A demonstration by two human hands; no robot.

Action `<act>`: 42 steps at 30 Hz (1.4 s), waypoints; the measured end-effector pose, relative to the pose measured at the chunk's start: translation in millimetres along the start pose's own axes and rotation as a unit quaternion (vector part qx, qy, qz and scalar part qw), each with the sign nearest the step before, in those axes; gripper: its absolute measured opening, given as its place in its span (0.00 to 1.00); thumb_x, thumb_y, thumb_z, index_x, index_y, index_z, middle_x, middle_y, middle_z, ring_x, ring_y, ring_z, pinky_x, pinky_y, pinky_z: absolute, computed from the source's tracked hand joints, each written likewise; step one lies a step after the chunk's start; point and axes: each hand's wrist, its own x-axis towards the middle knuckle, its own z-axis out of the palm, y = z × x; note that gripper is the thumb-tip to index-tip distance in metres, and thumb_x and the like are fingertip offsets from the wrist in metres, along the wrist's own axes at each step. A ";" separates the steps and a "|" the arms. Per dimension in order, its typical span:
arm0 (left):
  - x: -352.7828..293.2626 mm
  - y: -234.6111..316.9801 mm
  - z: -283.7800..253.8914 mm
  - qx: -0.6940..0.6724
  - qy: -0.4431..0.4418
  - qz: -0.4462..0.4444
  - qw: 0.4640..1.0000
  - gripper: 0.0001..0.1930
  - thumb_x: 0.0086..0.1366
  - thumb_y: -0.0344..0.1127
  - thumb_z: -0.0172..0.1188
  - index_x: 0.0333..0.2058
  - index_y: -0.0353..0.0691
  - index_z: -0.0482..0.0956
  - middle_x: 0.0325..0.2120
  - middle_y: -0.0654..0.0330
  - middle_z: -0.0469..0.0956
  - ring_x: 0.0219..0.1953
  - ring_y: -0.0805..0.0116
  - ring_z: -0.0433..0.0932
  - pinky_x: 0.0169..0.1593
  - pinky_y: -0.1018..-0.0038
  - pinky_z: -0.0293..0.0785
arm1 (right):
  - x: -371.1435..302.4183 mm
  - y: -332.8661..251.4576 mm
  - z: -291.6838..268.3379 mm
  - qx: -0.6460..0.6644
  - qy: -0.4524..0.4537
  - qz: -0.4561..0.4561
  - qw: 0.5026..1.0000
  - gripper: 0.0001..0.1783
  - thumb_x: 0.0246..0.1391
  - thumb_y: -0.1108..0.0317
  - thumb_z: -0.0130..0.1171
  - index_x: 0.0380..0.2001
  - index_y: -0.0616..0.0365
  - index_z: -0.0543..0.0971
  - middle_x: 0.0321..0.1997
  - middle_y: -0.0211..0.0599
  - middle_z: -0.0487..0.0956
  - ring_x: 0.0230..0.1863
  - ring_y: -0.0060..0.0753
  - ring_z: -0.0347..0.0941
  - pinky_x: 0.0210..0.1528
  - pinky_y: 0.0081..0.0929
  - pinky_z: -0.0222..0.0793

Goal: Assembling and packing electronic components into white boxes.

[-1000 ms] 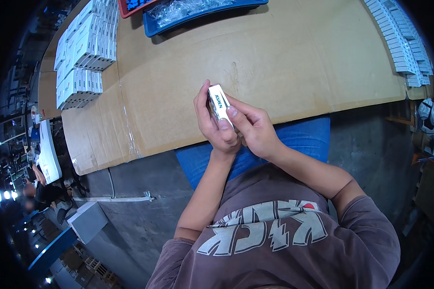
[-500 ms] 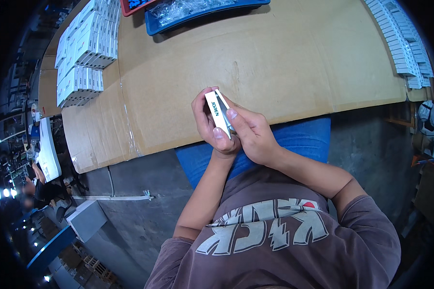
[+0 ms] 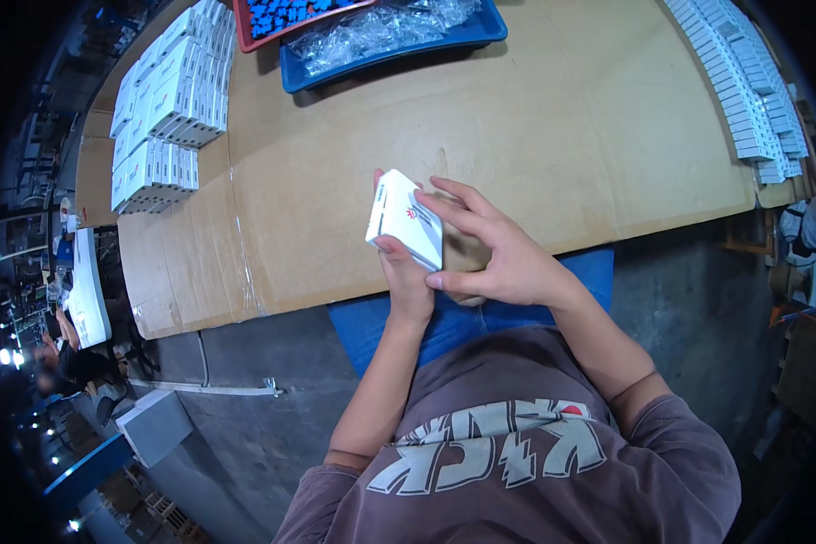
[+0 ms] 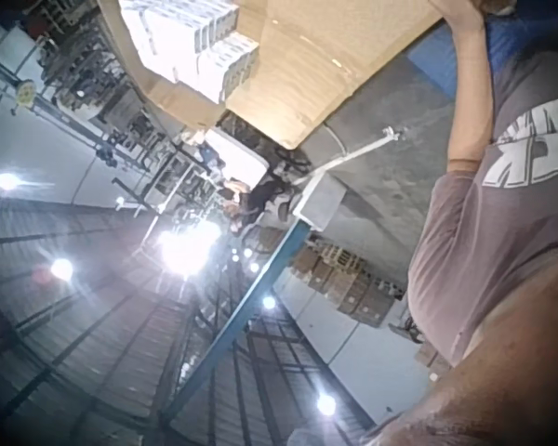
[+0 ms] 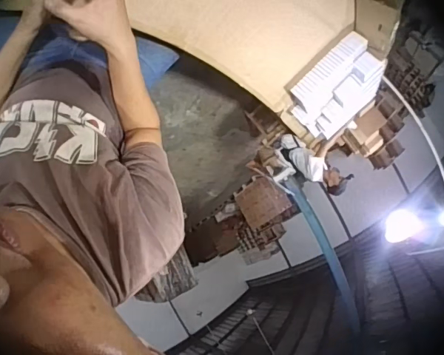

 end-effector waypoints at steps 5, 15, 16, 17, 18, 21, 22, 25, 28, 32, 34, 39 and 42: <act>-2.9 42.7 16.5 -0.142 -0.053 -0.198 0.968 0.49 0.73 0.77 0.28 0.78 0.44 0.48 0.68 0.49 0.66 0.70 0.55 0.67 0.71 0.60 0.66 | 1.4 5.4 -18.1 -0.276 0.084 -0.230 0.929 0.53 0.43 0.43 0.79 0.71 0.51 0.73 0.77 0.52 0.63 0.76 0.60 0.61 0.74 0.59 0.59; -2.3 68.9 27.4 -0.211 -0.090 -0.253 0.940 0.39 0.78 0.69 0.29 0.70 0.43 0.60 0.61 0.52 0.72 0.62 0.61 0.77 0.61 0.65 0.78 | 18.2 -12.6 -24.0 -0.330 0.083 -0.398 0.852 0.54 0.39 0.30 0.72 0.62 0.61 0.79 0.62 0.51 0.79 0.63 0.56 0.78 0.71 0.67 0.62; -1.7 70.3 29.1 -0.211 -0.089 -0.252 0.940 0.39 0.78 0.69 0.29 0.70 0.43 0.60 0.61 0.52 0.72 0.62 0.61 0.77 0.61 0.65 0.78 | 19.2 -11.5 -22.2 -0.329 0.082 -0.400 0.852 0.54 0.39 0.30 0.72 0.62 0.61 0.79 0.62 0.51 0.79 0.63 0.56 0.78 0.71 0.67 0.62; -1.2 71.3 30.8 -0.216 -0.076 -0.251 0.941 0.39 0.79 0.69 0.28 0.68 0.42 0.62 0.58 0.53 0.74 0.59 0.62 0.79 0.59 0.66 0.79 | 20.3 -9.2 -19.4 -0.313 0.094 -0.414 0.850 0.54 0.40 0.31 0.73 0.61 0.63 0.79 0.61 0.53 0.80 0.62 0.57 0.78 0.68 0.63 0.66; -0.9 71.8 31.7 -0.221 -0.065 -0.250 0.940 0.39 0.79 0.69 0.28 0.66 0.40 0.64 0.56 0.53 0.76 0.56 0.63 0.81 0.57 0.67 0.80 | 21.1 -7.8 -17.4 -0.296 0.106 -0.428 0.847 0.53 0.41 0.31 0.73 0.60 0.65 0.80 0.60 0.56 0.80 0.60 0.59 0.79 0.66 0.59 0.70; -1.3 71.1 30.7 -0.240 -0.050 -0.258 0.935 0.38 0.79 0.69 0.28 0.65 0.41 0.65 0.54 0.54 0.77 0.55 0.64 0.81 0.56 0.68 0.81 | 23.5 -7.3 -15.2 -0.293 0.118 -0.458 0.831 0.52 0.41 0.33 0.73 0.58 0.68 0.80 0.58 0.58 0.81 0.58 0.60 0.81 0.62 0.51 0.76; -0.8 70.2 28.3 -0.240 -0.050 -0.259 0.934 0.38 0.79 0.69 0.28 0.65 0.41 0.65 0.54 0.54 0.77 0.55 0.64 0.81 0.56 0.68 0.81 | 23.7 -5.4 -15.1 -0.293 0.119 -0.457 0.831 0.52 0.41 0.33 0.73 0.58 0.68 0.80 0.58 0.58 0.81 0.58 0.60 0.81 0.62 0.51 0.76; 1.3 62.3 23.5 -0.206 -0.096 -0.285 0.931 0.40 0.78 0.70 0.30 0.70 0.42 0.60 0.62 0.54 0.73 0.62 0.62 0.77 0.62 0.66 0.76 | 23.0 11.1 -13.3 -0.221 0.166 -0.399 0.874 0.52 0.47 0.31 0.70 0.58 0.70 0.79 0.58 0.60 0.81 0.57 0.57 0.81 0.61 0.45 0.77; -3.3 49.6 33.2 -0.083 -0.106 -0.160 0.978 0.48 0.77 0.72 0.30 0.78 0.37 0.39 0.70 0.53 0.60 0.71 0.60 0.62 0.74 0.64 0.58 | 18.0 12.2 4.0 -0.059 0.218 -0.280 0.933 0.50 0.56 0.29 0.62 0.58 0.71 0.78 0.61 0.59 0.80 0.60 0.50 0.79 0.64 0.37 0.74; -6.9 20.5 38.4 0.060 -0.069 -0.083 0.992 0.45 0.79 0.70 0.28 0.76 0.37 0.44 0.68 0.54 0.63 0.69 0.61 0.66 0.71 0.65 0.62 | 19.5 18.7 6.8 0.135 0.192 -0.213 0.948 0.42 0.66 0.32 0.54 0.56 0.68 0.78 0.69 0.53 0.74 0.68 0.44 0.72 0.70 0.37 0.65; -2.5 10.7 31.4 0.108 -0.055 -0.057 0.991 0.44 0.79 0.69 0.27 0.76 0.36 0.45 0.67 0.54 0.64 0.68 0.61 0.67 0.70 0.65 0.64 | 18.3 12.8 -0.2 0.038 0.164 -0.165 0.972 0.38 0.70 0.37 0.53 0.61 0.65 0.76 0.72 0.56 0.70 0.70 0.45 0.69 0.71 0.38 0.64; 12.1 29.3 24.1 -0.123 0.050 -0.198 0.971 0.41 0.80 0.68 0.27 0.70 0.37 0.61 0.53 0.56 0.76 0.54 0.63 0.79 0.58 0.65 0.76 | 7.1 9.7 -4.6 -0.102 0.084 -0.182 0.974 0.31 0.54 0.71 0.65 0.64 0.60 0.77 0.76 0.51 0.68 0.76 0.54 0.64 0.74 0.44 0.64; 9.8 28.9 21.6 -0.134 0.032 -0.243 0.960 0.42 0.79 0.70 0.28 0.70 0.37 0.60 0.57 0.54 0.74 0.55 0.63 0.78 0.59 0.66 0.75 | 8.3 25.5 -3.1 -0.206 0.088 -0.217 0.950 0.31 0.55 0.69 0.66 0.64 0.60 0.77 0.72 0.53 0.72 0.74 0.55 0.67 0.73 0.44 0.66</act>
